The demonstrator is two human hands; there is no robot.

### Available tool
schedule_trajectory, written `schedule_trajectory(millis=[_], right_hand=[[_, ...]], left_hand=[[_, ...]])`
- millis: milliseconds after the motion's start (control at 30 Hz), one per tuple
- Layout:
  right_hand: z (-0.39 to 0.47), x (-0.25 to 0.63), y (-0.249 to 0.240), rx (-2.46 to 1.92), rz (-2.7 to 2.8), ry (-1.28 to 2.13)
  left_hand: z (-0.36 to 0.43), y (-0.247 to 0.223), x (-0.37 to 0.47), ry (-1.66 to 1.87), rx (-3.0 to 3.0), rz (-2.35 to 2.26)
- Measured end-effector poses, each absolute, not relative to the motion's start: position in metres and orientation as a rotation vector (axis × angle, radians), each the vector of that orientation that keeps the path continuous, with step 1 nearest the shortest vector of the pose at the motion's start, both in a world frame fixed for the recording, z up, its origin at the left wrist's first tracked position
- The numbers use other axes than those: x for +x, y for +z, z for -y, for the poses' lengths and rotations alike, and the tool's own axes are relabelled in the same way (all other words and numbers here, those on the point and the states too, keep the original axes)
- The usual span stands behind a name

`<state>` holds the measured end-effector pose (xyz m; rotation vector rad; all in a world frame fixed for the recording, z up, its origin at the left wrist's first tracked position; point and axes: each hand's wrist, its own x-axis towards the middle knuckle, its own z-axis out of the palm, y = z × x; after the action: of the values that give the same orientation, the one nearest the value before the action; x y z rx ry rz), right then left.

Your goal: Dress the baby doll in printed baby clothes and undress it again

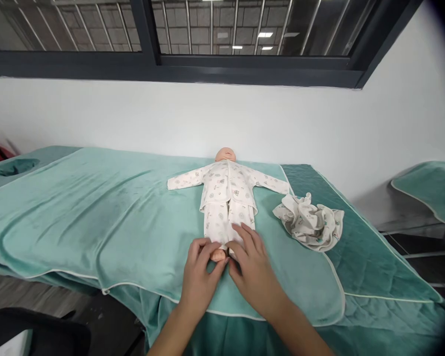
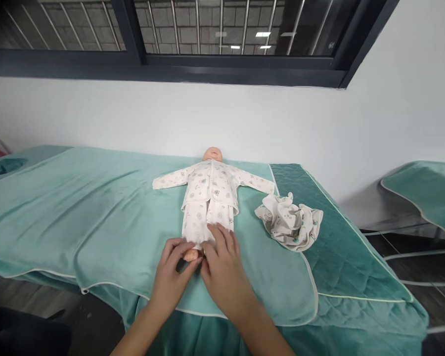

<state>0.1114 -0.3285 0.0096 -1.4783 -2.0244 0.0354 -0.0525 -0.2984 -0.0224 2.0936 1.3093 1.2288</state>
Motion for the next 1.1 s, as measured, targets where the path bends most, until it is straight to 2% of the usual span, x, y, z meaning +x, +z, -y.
schedule_trajectory(millis=[267,600,1100], right_hand=[[0.304,0.097,0.004,-1.561,1.974,-0.054],[0.318,0.111,-0.003,-1.377,1.894,0.077],[0.329,0.113,-0.014,-1.416,1.983,-0.037]], left_hand=[[0.302,-0.024,-0.056,1.276,2.029,-1.337],[0.301,-0.032,-0.062,1.237,2.030,-1.300],[0.292,-0.033,-0.064,1.148,2.122,-1.180]])
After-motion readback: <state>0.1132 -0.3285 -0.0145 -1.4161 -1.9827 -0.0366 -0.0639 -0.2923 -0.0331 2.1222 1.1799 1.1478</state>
